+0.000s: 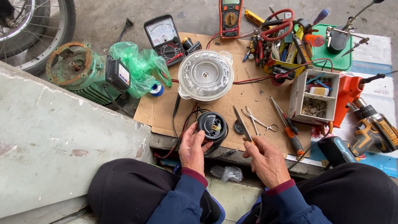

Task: Using a utility knife to scrape and adjust the internal components of a small electric motor housing.

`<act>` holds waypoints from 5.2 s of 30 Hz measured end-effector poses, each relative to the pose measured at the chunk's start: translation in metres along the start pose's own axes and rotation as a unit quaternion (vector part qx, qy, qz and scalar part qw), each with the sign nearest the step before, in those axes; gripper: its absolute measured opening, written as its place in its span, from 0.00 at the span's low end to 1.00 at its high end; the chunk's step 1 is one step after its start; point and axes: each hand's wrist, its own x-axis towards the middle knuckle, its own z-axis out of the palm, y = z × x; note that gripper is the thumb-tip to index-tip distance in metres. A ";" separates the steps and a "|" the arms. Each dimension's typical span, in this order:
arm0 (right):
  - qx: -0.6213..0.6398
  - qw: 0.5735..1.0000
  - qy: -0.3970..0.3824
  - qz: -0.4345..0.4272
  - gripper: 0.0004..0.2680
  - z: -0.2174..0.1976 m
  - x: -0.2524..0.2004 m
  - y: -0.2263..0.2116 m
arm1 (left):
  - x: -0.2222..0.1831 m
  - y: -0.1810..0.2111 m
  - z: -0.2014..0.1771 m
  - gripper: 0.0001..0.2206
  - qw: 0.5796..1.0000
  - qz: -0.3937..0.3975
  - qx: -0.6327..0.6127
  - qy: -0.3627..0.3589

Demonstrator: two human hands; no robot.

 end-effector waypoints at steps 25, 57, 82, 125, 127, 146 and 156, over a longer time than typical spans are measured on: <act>-0.432 0.884 0.179 0.003 0.16 -0.054 0.107 0.082 | -0.014 0.035 0.018 0.25 0.996 -0.047 -0.073 0.035; -0.462 0.865 0.169 0.097 0.19 -0.070 0.121 0.138 | -0.015 0.031 0.029 0.26 0.998 -0.027 -0.032 0.037; -0.059 0.984 0.124 -0.111 0.13 -0.076 -0.073 -0.063 | -0.007 0.027 0.018 0.24 0.994 -0.062 -0.089 -0.015; -0.163 0.954 0.132 -0.215 0.09 -0.051 -0.066 -0.064 | 0.007 -0.002 0.008 0.25 0.995 0.048 0.002 -0.086; -0.167 0.953 0.133 -0.213 0.09 -0.052 -0.065 -0.062 | 0.006 -0.002 0.008 0.25 0.995 0.047 0.000 -0.090; -0.225 0.940 0.127 -0.223 0.08 -0.057 -0.056 -0.070 | -0.002 -0.002 0.006 0.23 0.991 0.070 0.064 -0.093; -0.297 0.914 0.018 -0.276 0.09 -0.061 -0.046 -0.091 | -0.001 0.004 0.006 0.23 0.994 0.049 0.074 -0.062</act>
